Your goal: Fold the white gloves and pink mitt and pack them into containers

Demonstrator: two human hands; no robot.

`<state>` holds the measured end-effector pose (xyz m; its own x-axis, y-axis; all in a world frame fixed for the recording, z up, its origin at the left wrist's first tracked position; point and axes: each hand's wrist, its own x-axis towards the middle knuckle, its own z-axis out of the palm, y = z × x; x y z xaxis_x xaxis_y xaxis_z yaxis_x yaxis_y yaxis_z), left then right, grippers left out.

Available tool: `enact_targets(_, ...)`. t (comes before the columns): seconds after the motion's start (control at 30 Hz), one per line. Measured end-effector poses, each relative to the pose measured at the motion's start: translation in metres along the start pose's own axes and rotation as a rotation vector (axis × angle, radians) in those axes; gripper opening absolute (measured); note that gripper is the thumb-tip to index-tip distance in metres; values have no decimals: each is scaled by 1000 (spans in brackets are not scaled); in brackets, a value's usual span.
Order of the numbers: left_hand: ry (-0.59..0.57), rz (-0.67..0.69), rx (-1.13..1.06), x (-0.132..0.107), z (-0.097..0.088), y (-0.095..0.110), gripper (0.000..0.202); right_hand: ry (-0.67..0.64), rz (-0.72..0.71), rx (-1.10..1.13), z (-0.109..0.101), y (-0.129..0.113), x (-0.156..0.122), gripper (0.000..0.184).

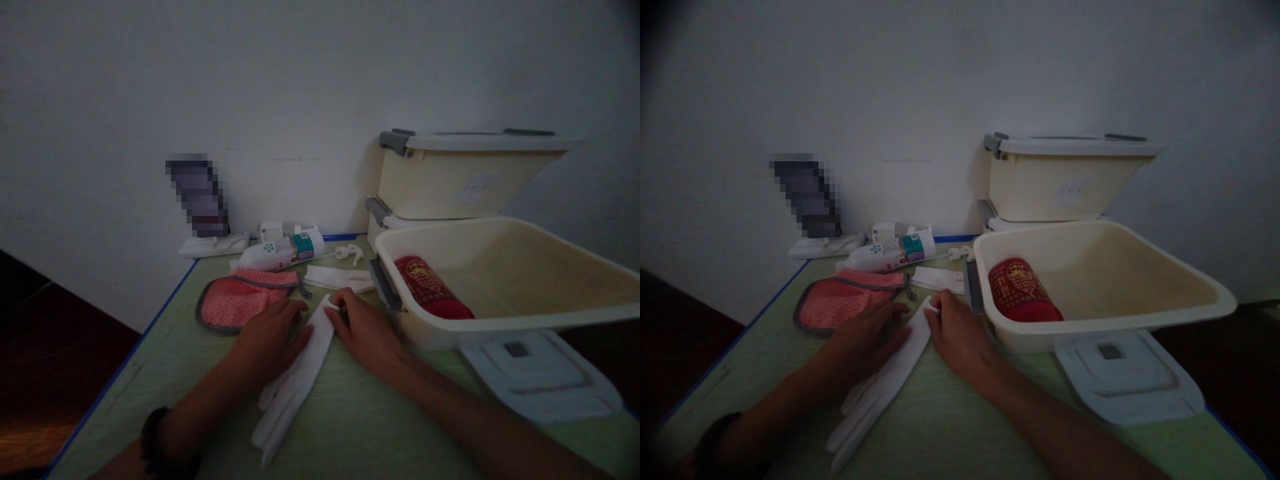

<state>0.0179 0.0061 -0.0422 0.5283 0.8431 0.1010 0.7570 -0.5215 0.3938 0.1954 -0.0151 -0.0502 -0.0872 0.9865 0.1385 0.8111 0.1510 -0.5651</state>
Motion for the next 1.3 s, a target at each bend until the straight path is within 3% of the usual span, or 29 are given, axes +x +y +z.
enact_targets(0.17,-42,-37,-195,3,-2,-3,34,113,-77,396,10,5,1,8)
enact_targets(0.3,-81,-60,-398,6,-4,-4,27,142,-54,545,13,8,3,18)
enact_targets(0.47,81,-114,-478,5,-2,-5,21,80,57,653,11,8,6,27)
enact_targets(0.57,102,-118,-554,5,0,-5,19,57,83,691,11,8,7,30)
enact_targets(0.77,42,-122,-677,5,3,-7,17,-3,-2,610,12,10,6,19)
enact_targets(0.9,-133,-122,-869,5,4,-9,23,61,-18,635,11,9,6,15)
enact_targets(1.0,-232,-149,-942,6,4,-10,16,114,-25,692,11,8,5,18)
enact_targets(1.3,51,-78,-836,8,1,-5,23,59,-127,648,9,3,0,16)
